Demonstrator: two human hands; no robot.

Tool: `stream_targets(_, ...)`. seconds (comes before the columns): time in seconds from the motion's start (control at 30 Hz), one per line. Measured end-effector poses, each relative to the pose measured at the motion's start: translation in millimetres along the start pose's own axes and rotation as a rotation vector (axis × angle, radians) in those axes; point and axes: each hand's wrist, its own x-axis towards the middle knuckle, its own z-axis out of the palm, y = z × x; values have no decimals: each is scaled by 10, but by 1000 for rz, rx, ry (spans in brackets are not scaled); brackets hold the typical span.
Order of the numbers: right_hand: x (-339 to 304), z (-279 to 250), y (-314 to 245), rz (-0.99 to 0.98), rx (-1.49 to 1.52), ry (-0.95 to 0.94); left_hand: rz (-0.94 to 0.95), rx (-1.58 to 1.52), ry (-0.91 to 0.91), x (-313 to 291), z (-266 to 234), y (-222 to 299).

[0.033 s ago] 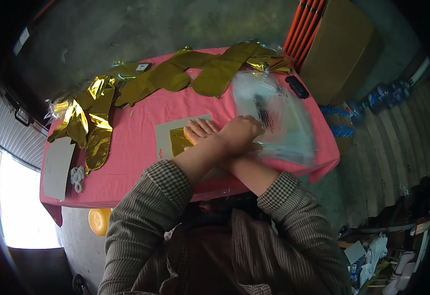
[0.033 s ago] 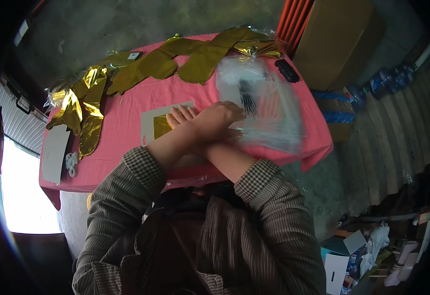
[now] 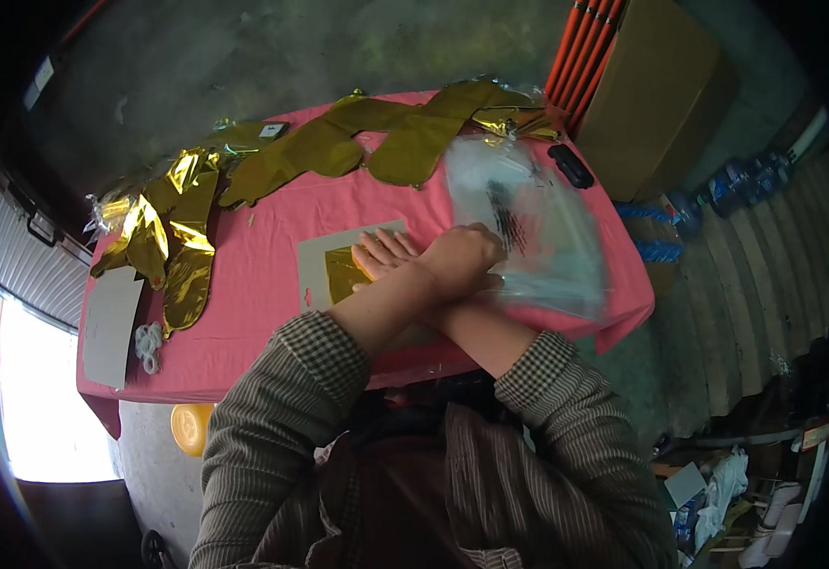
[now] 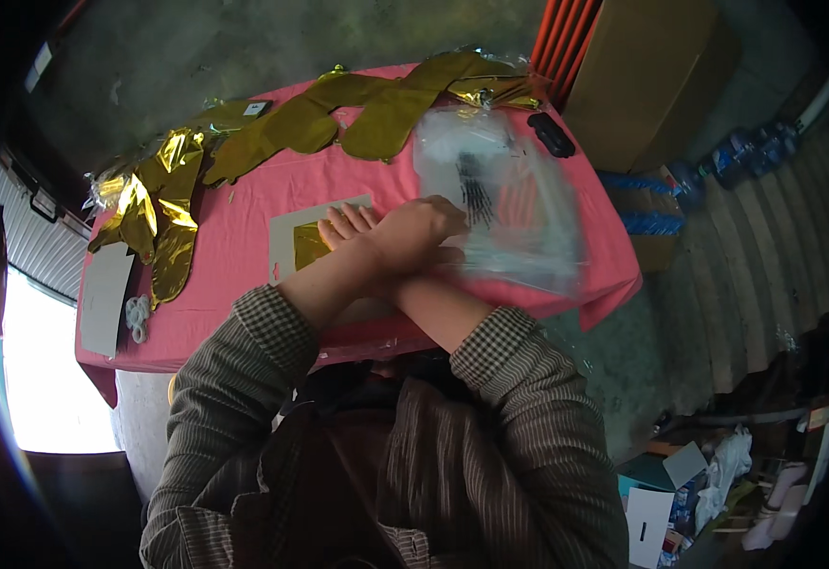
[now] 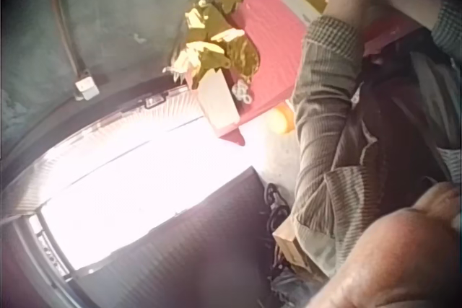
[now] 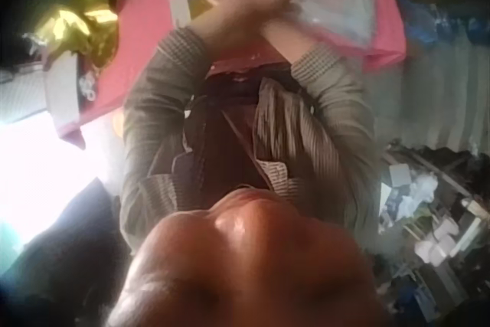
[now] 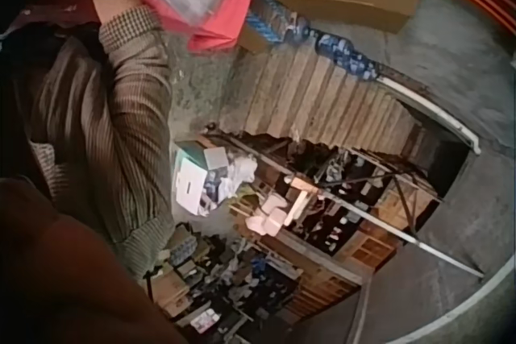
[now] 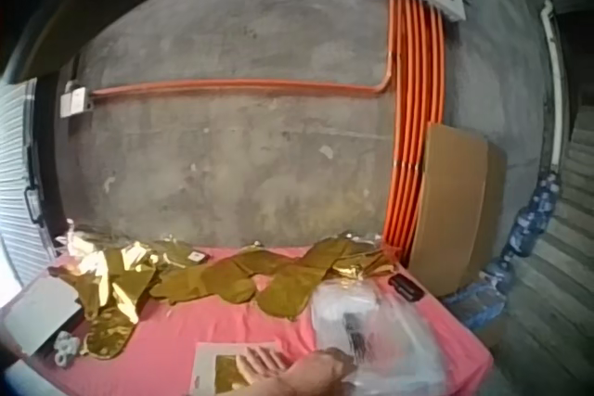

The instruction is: The person folds a foil balloon by hand, positions it onto a cardboard backing, and then smooths out another foil balloon across the table.

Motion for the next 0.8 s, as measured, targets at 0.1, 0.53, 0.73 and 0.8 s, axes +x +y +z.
stream_targets(0.1, 9, -86, -36, 26, 58, -32, -53, -42, -39, -17, 27, -35)
stream_targets(0.53, 82, -507, -239, 97, 170, -146, -431, -290, 448, -483, -800, -223)
stream_targets(0.73, 47, -466, -147, 135, 160, -128, -464, 189, 500, -1679, -1682, -115)
stream_targets(0.8, 69, -461, -181, 122, 162, -135, -519, 291, 375, -2198, -1752, -45)
